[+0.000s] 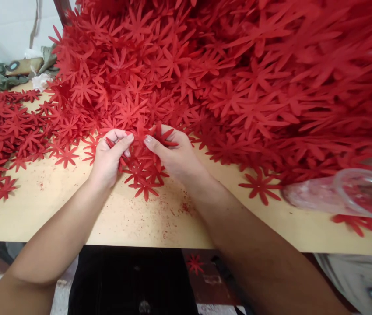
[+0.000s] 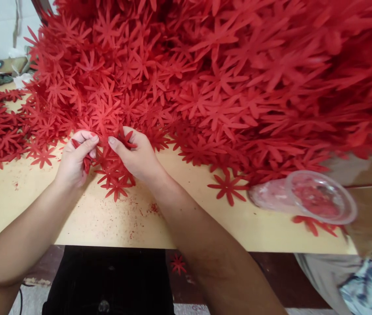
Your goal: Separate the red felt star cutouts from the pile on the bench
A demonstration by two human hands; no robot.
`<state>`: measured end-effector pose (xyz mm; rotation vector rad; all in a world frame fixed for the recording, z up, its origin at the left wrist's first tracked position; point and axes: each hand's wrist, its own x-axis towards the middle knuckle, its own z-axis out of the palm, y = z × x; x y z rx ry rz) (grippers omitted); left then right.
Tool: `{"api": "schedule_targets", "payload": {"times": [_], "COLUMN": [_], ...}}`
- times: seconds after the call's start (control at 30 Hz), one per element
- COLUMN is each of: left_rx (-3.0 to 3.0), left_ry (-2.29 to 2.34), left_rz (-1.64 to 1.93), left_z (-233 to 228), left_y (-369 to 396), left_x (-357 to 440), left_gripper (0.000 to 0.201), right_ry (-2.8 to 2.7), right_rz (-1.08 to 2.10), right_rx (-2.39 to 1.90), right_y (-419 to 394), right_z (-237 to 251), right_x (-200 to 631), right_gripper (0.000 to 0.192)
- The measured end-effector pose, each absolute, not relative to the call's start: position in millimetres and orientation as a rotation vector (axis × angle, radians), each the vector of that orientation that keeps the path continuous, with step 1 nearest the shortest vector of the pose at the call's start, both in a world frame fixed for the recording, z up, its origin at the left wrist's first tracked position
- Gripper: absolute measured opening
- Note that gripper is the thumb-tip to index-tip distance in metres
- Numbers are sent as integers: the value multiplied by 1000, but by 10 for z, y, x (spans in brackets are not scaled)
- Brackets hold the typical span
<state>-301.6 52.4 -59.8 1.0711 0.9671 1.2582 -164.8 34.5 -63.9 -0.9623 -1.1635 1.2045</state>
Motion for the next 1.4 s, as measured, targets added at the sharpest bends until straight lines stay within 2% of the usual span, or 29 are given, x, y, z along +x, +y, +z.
{"api": "schedule_targets", "payload": {"times": [0.3,0.5,0.73,0.93,1.23,1.33,1.4], "left_rx": [1000,906,917,953,799,932,1085], "left_ry": [946,967,876,907,949,999,1060], "left_rz": [1355,1360,1178,1149,1367,1438,1504], "left_z": [-590,-550,-589,-576,-500,-512,-543], "left_y": [567,660,580,559,705,748,771], "left_x": [-3021,-3158,-3064,-3047,-3235,-3280,-3281], "left_gripper": [22,19,12,14,15,13,20], "right_ry": [-855,-892,-1012,-953,-755,-761,-786], "right_rz": [1105,1083,1358,1445,1304,1302,1341], "right_rx": [-1113,-1141,-922,-931,-1032,-1068,-1075], "right_y": [456,517,343,335,421,425,409], "right_z": [-733,-747,-642,-633,-624,-607,-598], "right_x": [-1582,-1394,-1700,-1667,-1519,-1474,-1476], "right_gripper": [13,23,43,38,35,31,32]}}
